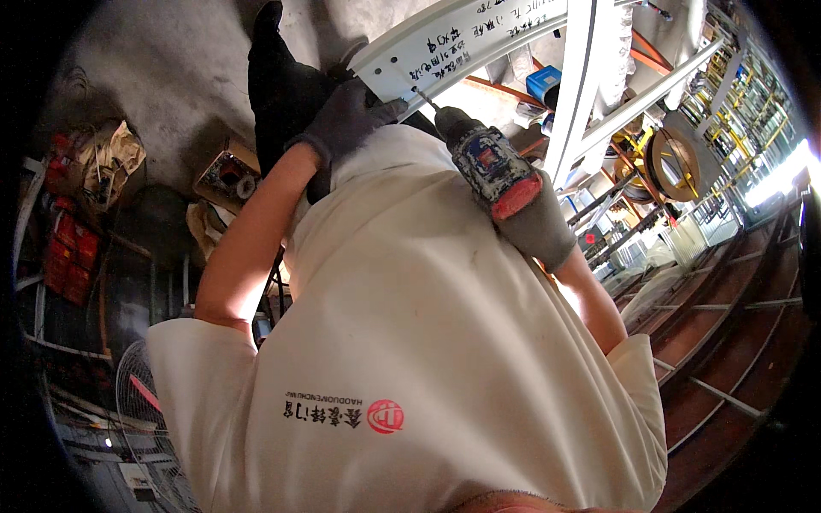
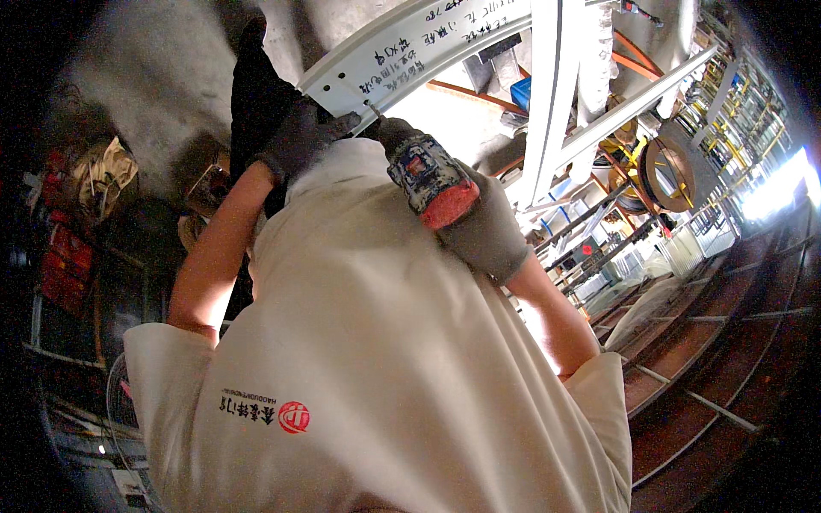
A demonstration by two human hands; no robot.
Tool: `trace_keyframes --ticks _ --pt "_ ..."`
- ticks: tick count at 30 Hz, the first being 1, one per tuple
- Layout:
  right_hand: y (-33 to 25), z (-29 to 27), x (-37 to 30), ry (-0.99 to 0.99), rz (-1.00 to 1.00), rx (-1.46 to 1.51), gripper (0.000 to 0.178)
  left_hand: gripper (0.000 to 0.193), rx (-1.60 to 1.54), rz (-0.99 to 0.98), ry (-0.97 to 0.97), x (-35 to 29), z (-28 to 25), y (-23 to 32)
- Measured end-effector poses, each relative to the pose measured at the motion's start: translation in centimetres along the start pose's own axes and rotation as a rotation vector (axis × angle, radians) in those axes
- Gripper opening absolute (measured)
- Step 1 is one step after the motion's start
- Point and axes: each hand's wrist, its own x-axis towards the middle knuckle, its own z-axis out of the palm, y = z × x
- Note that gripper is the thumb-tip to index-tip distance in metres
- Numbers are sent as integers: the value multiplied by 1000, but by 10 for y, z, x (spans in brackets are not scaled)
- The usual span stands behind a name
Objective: The person uses a cordless drill to fasten screws into a white metal frame, repeatedly picking up and positioning the frame on a workbench. They then attach a metal bracket to the frame by hand, aligning and securing it.
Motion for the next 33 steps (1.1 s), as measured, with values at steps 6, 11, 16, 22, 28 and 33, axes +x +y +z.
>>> trace_keyframes --ticks 6,11,16,22,28,33 --pt "-6 0 1 1 25 21 40 46 30 10 34 -5 0 12" --pt "-3 -2 6 -25 -20 -5 40 48 70 14 46 -5 -2 11" --pt "-7 0 6 -11 -16 -13 41 51 57 -8 38 -3 -2 10" --pt "-1 -2 8 -48 -42 -98 40 52 101 -17 30 -3 -4 11" --pt "-4 -2 9 -28 -67 -39 35 50 115 -11 21 -3 -6 20" --pt "2 -2 11 -47 -92 -92 32 50 82 44 49 -1 -3 12"
